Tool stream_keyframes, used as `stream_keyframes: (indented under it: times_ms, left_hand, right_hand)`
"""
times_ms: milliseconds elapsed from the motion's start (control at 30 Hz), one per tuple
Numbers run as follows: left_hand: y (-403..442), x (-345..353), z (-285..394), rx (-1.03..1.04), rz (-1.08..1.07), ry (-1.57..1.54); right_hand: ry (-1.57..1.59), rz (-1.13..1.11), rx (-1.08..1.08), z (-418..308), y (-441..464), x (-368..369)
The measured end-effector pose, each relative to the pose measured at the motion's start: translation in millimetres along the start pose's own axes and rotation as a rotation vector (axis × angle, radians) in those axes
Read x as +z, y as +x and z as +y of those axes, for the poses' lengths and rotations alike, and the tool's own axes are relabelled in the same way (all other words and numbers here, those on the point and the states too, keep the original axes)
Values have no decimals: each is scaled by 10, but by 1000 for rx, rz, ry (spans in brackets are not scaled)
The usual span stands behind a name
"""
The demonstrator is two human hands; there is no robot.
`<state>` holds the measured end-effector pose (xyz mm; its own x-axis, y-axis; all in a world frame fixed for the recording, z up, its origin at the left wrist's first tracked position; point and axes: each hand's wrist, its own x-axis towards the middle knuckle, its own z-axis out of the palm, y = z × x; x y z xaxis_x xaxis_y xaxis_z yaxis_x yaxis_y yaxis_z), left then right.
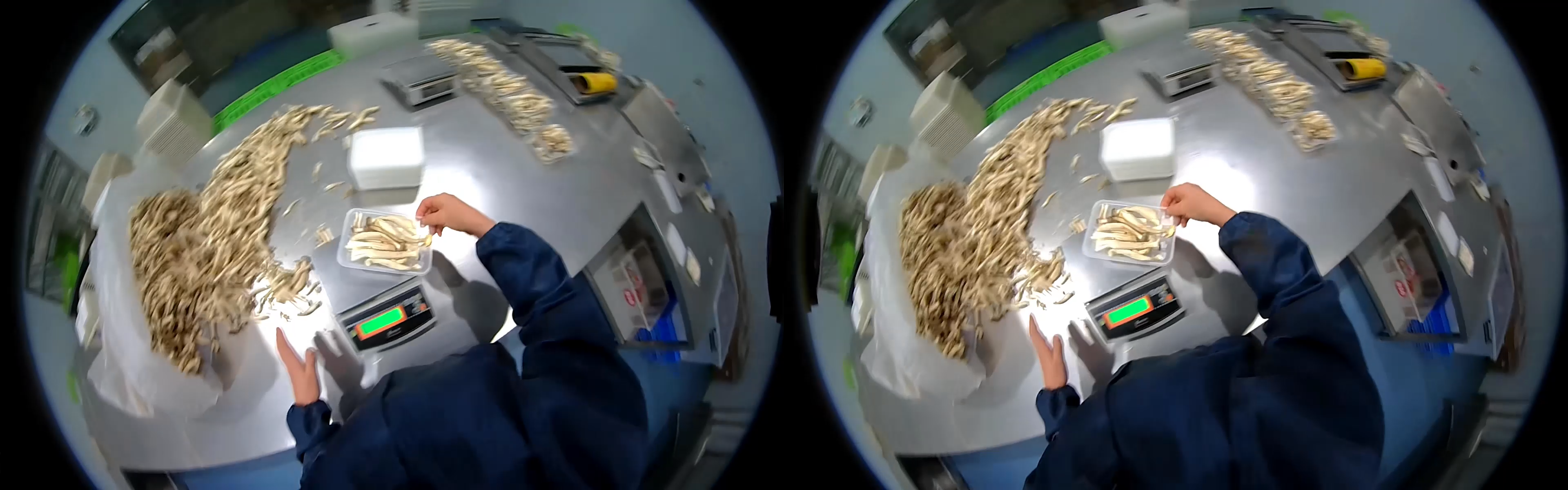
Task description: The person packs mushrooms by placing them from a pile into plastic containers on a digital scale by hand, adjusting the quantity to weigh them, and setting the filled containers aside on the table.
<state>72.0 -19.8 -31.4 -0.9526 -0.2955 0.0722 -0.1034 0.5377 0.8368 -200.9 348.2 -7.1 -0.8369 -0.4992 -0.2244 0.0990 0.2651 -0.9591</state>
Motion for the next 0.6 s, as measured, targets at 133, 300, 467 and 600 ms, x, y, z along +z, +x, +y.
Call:
stream_keyframes:
  times_ms: [133,300,467,600]
  left_hand:
    - [116,61,-28,-33,-2,-47]
    - [238,140,-26,-5,-40,-55]
    - [289,149,6,-27,-57,-89]
    - [302,144,-12,1,-45,-86]
  right_hand:
    - [254,375,52,176,-738,-637]
    - [376,946,-15,834,-1588,-1555]
    - [398,1367,28,1462,-2043,-2201]
    - [520,1577,23,2040,-1960,-2527]
